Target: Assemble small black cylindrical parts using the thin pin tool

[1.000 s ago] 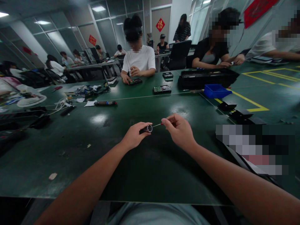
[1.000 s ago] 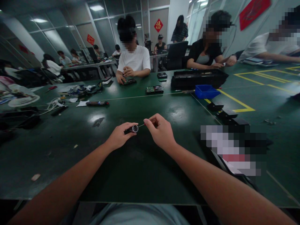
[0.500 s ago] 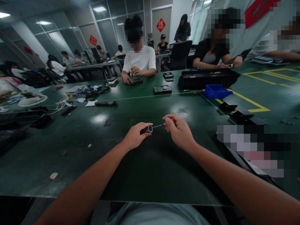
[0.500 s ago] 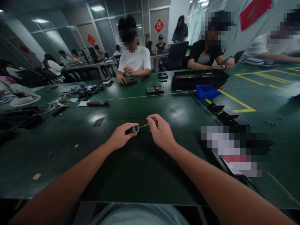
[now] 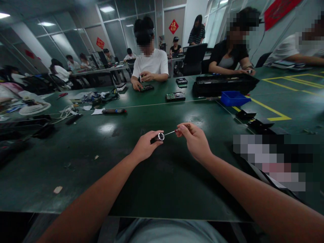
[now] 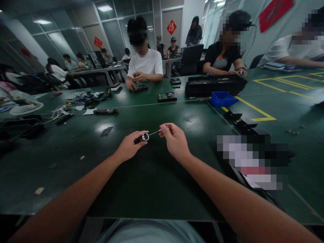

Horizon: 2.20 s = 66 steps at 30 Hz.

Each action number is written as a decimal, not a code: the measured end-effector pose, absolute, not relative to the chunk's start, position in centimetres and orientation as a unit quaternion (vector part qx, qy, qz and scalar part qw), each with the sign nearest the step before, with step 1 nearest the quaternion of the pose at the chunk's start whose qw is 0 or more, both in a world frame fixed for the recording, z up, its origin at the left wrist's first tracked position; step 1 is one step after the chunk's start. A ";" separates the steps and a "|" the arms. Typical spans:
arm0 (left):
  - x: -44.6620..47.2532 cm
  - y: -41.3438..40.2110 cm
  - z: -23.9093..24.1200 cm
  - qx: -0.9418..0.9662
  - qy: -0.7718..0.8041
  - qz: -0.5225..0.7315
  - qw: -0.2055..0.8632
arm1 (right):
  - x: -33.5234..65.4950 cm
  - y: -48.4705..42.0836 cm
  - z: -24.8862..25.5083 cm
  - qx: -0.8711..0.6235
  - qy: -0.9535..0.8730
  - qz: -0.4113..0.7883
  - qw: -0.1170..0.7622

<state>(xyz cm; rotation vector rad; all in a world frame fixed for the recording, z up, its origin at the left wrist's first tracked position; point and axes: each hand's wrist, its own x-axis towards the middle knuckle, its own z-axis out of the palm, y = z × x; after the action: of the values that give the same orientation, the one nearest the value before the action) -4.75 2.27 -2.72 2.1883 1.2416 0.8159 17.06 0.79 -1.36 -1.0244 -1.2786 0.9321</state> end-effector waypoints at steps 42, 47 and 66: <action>-4.7 2.3 -2.7 0.795 0.464 0.302 0.249 | 17.4 1.0 -1.3 -0.468 -0.495 0.452 0.576; -4.7 2.3 -2.7 0.801 0.462 0.297 0.237 | 17.9 0.5 -0.3 -0.584 -0.581 0.302 0.480; -5.1 2.6 -2.5 0.795 0.486 0.282 0.230 | 17.8 0.7 -0.8 -0.534 -0.640 0.340 0.435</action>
<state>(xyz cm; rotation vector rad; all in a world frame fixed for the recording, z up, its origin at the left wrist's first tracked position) -5.07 2.65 -2.52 2.1879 1.3361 0.7757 17.77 0.72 -0.79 -1.3305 -1.5934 0.8474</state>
